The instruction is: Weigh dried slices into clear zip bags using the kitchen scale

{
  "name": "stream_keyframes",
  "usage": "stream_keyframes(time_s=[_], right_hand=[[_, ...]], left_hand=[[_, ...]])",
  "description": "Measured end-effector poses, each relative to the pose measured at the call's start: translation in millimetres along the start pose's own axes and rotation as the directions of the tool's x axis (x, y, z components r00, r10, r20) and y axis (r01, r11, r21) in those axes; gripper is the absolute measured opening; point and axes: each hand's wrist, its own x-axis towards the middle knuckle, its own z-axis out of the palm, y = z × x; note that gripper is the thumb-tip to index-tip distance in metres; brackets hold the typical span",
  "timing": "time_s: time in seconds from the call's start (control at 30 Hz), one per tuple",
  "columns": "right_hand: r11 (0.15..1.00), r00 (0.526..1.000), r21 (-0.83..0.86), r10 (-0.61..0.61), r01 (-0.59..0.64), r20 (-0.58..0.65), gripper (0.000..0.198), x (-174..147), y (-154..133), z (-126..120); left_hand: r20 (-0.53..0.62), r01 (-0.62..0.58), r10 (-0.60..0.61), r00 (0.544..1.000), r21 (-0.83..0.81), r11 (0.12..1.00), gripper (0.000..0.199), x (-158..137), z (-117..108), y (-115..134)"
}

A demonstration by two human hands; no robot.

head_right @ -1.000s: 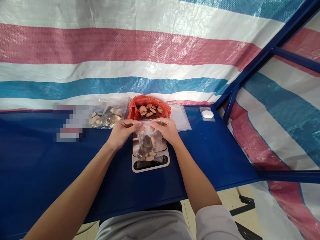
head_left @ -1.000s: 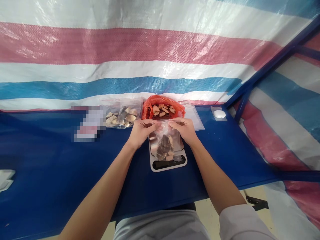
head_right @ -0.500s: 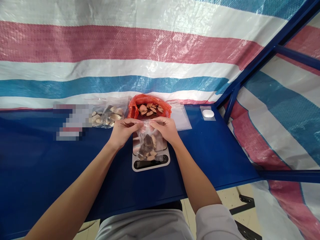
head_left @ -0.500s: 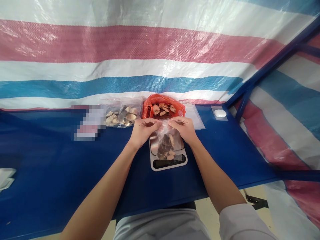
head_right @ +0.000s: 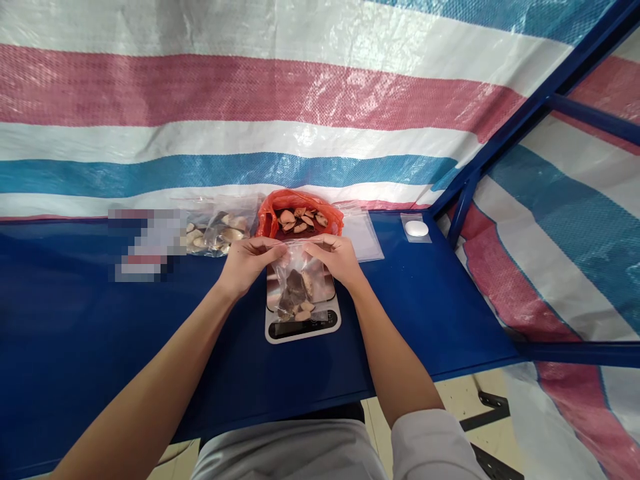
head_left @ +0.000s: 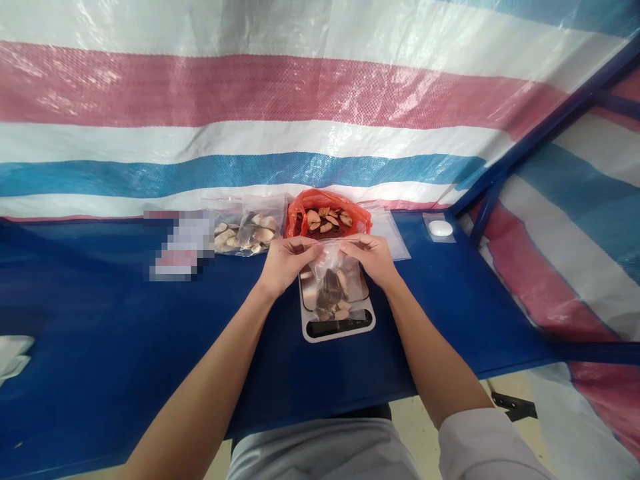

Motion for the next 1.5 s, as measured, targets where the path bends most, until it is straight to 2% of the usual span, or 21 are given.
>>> stream_keyframes(time_s=[0.13,0.27,0.5,0.73,1.0,1.17,1.37,1.5], right_hand=[[0.998,0.998,0.012,-0.060,0.060,-0.025,0.028,0.9,1.3,3.0],[0.998,0.998,-0.008,-0.059,0.059,-0.024,0.027,-0.5,-1.0,5.2],[0.997,0.999,-0.063,-0.040,0.040,0.011,0.028,-1.8,-2.6,0.8],[0.994,0.995,-0.037,-0.100,0.100,-0.013,0.028,1.7,2.7,3.0],[0.996,0.998,-0.080,-0.048,0.045,-0.035,0.027,-1.8,-2.9,6.7],[0.997,0.999,-0.074,0.023,-0.026,-0.039,0.033,-1.4,-3.8,1.9],[0.998,0.998,-0.070,-0.012,0.008,-0.060,0.033,-0.1,-1.2,2.0],[0.999,0.997,-0.020,0.037,-0.039,-0.069,0.035,0.4,-0.9,2.2]], left_hand=[[0.028,-0.004,0.004,1.000,-0.005,1.000,0.034,-0.5,2.5,-1.1],[0.044,-0.019,0.020,0.999,-0.013,1.000,0.033,0.1,1.8,-3.4],[0.036,0.025,-0.024,0.999,-0.026,0.999,0.035,2.3,-4.6,-6.0],[0.065,0.019,-0.018,0.998,-0.001,1.000,0.038,0.9,-2.1,-3.1],[0.015,-0.063,0.062,0.998,0.067,0.996,0.038,3.2,-1.0,-8.6],[-0.005,-0.060,0.061,0.998,0.091,0.994,0.041,4.1,-2.7,-9.2],[0.028,0.004,-0.006,1.000,0.079,0.997,0.046,6.2,0.9,-5.8],[0.071,-0.020,0.015,0.997,0.083,0.996,0.044,11.0,3.1,0.4]])
